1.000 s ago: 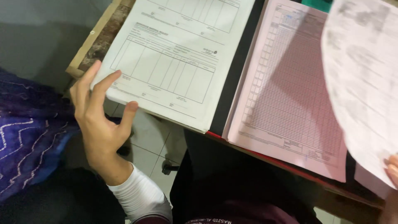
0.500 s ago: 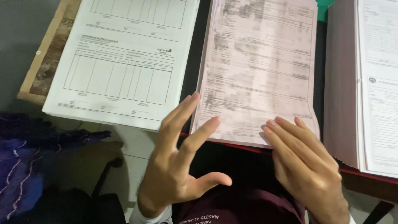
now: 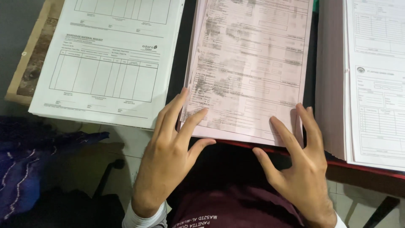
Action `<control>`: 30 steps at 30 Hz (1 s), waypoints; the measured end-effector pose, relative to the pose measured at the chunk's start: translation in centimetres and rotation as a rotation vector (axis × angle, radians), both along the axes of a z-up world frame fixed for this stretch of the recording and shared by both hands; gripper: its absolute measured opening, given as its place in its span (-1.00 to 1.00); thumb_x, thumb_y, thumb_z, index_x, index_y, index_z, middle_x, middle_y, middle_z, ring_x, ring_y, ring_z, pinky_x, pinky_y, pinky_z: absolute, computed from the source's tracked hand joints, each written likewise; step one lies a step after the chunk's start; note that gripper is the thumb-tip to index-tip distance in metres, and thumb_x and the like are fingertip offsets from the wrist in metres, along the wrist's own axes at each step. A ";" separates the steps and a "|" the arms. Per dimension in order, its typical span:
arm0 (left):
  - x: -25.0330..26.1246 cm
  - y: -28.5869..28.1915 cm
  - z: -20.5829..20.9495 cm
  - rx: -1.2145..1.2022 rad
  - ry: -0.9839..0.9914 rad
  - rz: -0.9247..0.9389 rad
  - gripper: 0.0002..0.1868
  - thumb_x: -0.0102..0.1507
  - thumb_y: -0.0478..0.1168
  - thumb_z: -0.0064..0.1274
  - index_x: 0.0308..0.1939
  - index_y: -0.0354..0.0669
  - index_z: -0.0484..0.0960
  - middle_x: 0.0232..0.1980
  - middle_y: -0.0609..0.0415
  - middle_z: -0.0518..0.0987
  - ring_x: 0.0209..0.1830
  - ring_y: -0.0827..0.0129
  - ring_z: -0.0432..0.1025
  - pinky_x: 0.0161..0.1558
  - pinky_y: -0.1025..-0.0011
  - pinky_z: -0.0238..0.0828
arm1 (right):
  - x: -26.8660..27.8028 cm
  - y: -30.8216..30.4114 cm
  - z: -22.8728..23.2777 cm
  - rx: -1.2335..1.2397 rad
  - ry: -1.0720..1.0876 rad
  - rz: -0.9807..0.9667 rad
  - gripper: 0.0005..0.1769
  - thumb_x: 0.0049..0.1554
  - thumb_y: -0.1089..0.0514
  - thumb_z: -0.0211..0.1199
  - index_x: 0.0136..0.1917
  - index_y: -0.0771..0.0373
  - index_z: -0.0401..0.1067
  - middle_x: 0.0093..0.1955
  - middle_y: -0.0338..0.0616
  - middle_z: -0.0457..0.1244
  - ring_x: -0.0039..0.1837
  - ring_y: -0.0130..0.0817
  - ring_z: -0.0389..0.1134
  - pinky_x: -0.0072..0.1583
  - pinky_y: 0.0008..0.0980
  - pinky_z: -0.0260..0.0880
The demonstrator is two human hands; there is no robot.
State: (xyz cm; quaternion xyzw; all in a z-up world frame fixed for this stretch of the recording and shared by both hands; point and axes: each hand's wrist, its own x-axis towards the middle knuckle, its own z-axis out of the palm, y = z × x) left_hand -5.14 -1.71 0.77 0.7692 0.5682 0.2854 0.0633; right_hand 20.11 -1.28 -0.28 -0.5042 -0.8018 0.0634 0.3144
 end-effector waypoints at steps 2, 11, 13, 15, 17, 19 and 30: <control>0.0 0.1 -0.3 0.022 -0.023 -0.006 -0.39 0.15 -0.06 0.39 0.21 -0.23 0.57 0.46 -0.24 0.33 0.44 -0.07 0.32 0.42 0.09 0.36 | 0.1 -0.1 -0.1 -0.007 0.023 -0.005 -0.41 0.11 0.12 0.45 0.36 0.30 0.40 0.60 0.33 0.01 0.67 0.38 0.03 0.63 0.22 0.15; -0.2 0.3 0.2 -0.001 -0.107 -0.041 -0.49 0.17 -0.02 0.34 0.03 -0.30 0.58 0.43 -0.29 0.39 0.49 -0.10 0.28 0.46 0.06 0.29 | 0.3 -0.1 -0.2 -0.018 0.098 -0.023 -0.63 0.21 0.24 0.33 0.28 0.32 0.46 0.53 0.26 0.15 0.63 0.30 0.14 0.58 0.08 0.23; -0.3 0.2 0.1 0.000 -0.110 -0.039 -0.47 0.18 -0.05 0.34 0.09 -0.29 0.56 0.44 -0.31 0.39 0.51 -0.15 0.25 0.48 0.03 0.25 | 0.4 -0.1 -0.1 -0.020 0.100 -0.022 -0.62 0.21 0.24 0.31 0.29 0.32 0.45 0.54 0.27 0.14 0.63 0.30 0.13 0.60 0.08 0.21; -0.3 0.2 0.1 0.039 -0.114 -0.055 -0.53 0.18 -0.14 0.36 0.07 -0.29 0.60 0.35 -0.24 0.51 0.41 -0.04 0.38 0.41 0.14 0.36 | 0.3 -0.2 0.1 -0.045 0.105 -0.018 -0.63 0.23 0.24 0.27 0.30 0.31 0.45 0.54 0.26 0.14 0.64 0.27 0.12 0.59 0.06 0.21; -0.3 0.1 0.3 0.064 -0.098 -0.038 -0.55 0.16 -0.13 0.38 0.03 -0.30 0.63 0.31 -0.23 0.54 0.38 -0.04 0.41 0.39 0.14 0.39 | 0.3 -0.1 0.1 -0.036 0.108 -0.017 -0.64 0.22 0.25 0.28 0.29 0.31 0.46 0.54 0.26 0.14 0.64 0.27 0.13 0.59 0.04 0.22; -0.2 0.0 0.2 0.088 -0.083 -0.019 -0.57 0.15 -0.12 0.40 -0.02 -0.30 0.66 0.27 -0.22 0.56 0.34 -0.04 0.44 0.36 0.14 0.42 | 0.4 -0.1 0.1 -0.028 0.111 -0.014 -0.65 0.22 0.25 0.28 0.28 0.31 0.46 0.54 0.26 0.14 0.63 0.27 0.13 0.59 0.03 0.23; -0.1 -0.1 0.2 0.130 -0.063 -0.012 -0.64 0.14 -0.18 0.42 -0.05 -0.25 0.73 0.19 -0.16 0.63 0.27 0.01 0.51 0.28 0.21 0.49 | 1.3 -4.1 2.1 0.325 0.136 0.007 -0.92 0.13 0.40 0.36 -0.09 0.31 0.55 0.07 0.19 0.39 0.21 0.26 0.49 0.28 -0.16 0.51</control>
